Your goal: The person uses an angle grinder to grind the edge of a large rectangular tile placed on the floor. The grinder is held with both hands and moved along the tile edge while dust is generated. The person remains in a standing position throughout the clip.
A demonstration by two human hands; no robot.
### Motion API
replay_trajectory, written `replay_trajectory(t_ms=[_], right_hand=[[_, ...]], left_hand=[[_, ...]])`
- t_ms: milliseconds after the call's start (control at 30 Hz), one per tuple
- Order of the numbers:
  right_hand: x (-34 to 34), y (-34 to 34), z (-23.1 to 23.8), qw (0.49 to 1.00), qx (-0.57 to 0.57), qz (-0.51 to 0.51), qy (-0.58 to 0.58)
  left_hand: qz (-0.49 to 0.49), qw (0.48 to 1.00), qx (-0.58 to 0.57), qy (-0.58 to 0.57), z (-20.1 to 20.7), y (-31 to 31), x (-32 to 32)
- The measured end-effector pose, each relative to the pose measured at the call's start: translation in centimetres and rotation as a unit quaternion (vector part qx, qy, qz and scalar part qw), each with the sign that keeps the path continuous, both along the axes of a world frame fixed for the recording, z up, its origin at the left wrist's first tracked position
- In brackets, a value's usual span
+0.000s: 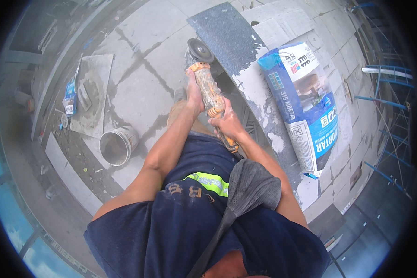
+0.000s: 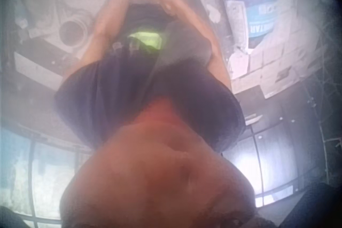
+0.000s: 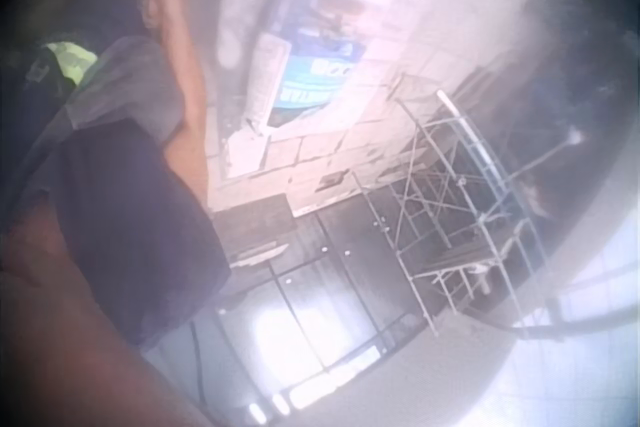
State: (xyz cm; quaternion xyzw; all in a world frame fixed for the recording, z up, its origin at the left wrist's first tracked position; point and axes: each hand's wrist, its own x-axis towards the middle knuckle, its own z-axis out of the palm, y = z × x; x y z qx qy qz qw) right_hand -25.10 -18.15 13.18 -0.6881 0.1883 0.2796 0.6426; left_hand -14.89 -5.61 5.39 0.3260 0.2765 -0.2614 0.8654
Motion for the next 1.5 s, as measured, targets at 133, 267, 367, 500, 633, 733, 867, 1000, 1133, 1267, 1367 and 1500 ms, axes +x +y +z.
replay_trajectory(t_ms=[133,267,367,500,633,733,867,1000,1133,1267,1367,1500], right_hand=[[0.4,0.1,0.4,1.0,0.002,0.003,0.017],[0.8,0.5,-0.4,1.0,0.006,0.0,0.008],[1.4,0.8,-1.4,1.0,0.011,-0.006,-0.016],[2.7,1.3,-0.9,1.0,0.019,-0.004,-0.013],[3.9,1.7,-0.6,1.0,0.027,-0.005,-0.004],[4.7,2.0,-0.9,1.0,0.018,-0.003,-0.012],[5.6,2.3,-1.0,1.0,0.02,-0.004,-0.014],[6.0,2.4,-1.0,1.0,0.023,-0.004,-0.008],[5.2,2.4,-0.7,1.0,0.001,0.004,-0.01],[3.9,2.1,-1.2,1.0,0.001,0.011,-0.009],[3.2,1.8,-1.3,1.0,0.007,0.009,-0.009],[2.1,1.3,-1.8,1.0,0.006,0.012,-0.009]], left_hand=[[0.009,1.0,-0.008,0.002,0.1,0.1,0.2],[0.0,1.0,0.013,-0.005,0.3,0.5,0.7],[0.001,1.0,0.029,-0.005,0.4,0.6,1.6],[0.005,0.999,0.039,-0.023,0.1,1.2,2.9],[0.011,0.999,0.022,-0.028,-0.9,1.6,4.3],[0.002,0.999,0.035,-0.026,-0.9,1.7,5.1],[-0.014,0.999,0.02,-0.023,-2.6,2.3,6.6],[-0.008,0.999,0.025,-0.026,-2.1,2.2,6.7],[-0.012,0.998,0.049,-0.024,-1.2,1.9,5.7],[-0.014,0.999,0.013,-0.042,-1.9,2.1,4.5],[-0.008,0.999,0.009,-0.038,-1.8,1.8,3.7],[-0.006,0.999,0.024,-0.03,-1.1,1.3,2.6]])
